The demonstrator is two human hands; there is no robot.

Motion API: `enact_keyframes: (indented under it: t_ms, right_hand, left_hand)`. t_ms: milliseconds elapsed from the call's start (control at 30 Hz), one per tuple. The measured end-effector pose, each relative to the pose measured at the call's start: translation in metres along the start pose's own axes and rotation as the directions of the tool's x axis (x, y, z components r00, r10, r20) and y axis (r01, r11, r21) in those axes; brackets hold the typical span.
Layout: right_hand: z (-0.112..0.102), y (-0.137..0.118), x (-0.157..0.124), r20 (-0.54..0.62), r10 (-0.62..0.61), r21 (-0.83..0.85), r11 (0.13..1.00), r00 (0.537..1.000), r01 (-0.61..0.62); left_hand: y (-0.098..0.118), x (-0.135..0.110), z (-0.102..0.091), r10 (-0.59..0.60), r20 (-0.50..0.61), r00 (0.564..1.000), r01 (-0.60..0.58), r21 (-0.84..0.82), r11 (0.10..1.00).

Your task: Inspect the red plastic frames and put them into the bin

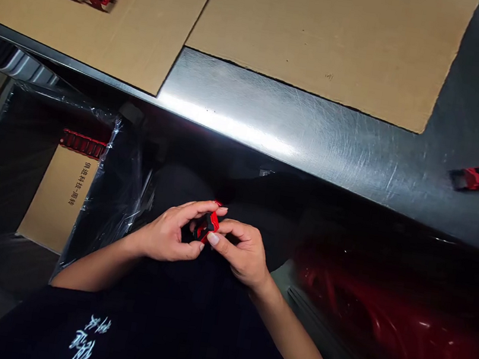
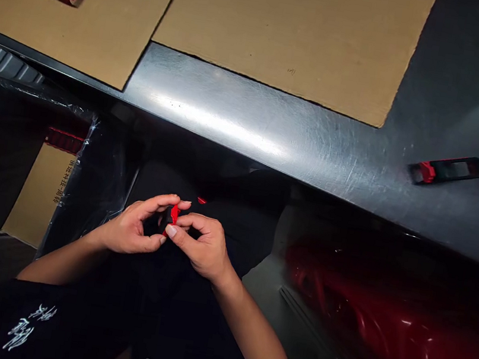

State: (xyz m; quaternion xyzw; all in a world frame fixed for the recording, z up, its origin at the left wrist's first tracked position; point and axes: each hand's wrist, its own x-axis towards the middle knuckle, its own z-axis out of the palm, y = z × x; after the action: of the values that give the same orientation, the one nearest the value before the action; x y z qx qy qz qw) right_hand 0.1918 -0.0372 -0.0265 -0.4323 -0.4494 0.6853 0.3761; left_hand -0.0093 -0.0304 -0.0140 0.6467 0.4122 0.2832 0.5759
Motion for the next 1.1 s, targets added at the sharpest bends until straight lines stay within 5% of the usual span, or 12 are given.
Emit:
enact_keyframes:
  t_ms: [300,500,833,1100]
  right_hand:
    - [-0.002,-0.007,-0.002,0.047,0.067,0.1,0.992,0.997,-0.072]
    - [0.002,-0.004,-0.004,-0.004,-0.028,-0.07,0.997,1.0,0.027]
    - [0.005,0.004,-0.001,-0.006,-0.252,-0.196,0.949,0.968,0.246]
    - [0.007,0.007,-0.001,-0.007,-0.272,-0.228,0.938,0.962,0.263]
  left_hand:
    - [-0.002,0.004,-0.004,0.237,-0.003,0.971,-0.228,0.269,0.936]
    - [0.002,0.001,-0.008,0.15,-0.094,0.984,-0.116,0.301,0.947]
    - [0.008,-0.007,0.002,-0.069,-0.245,0.967,0.087,0.061,0.994]
    - [0.007,-0.006,0.007,-0.02,-0.246,0.969,0.04,0.075,0.996]
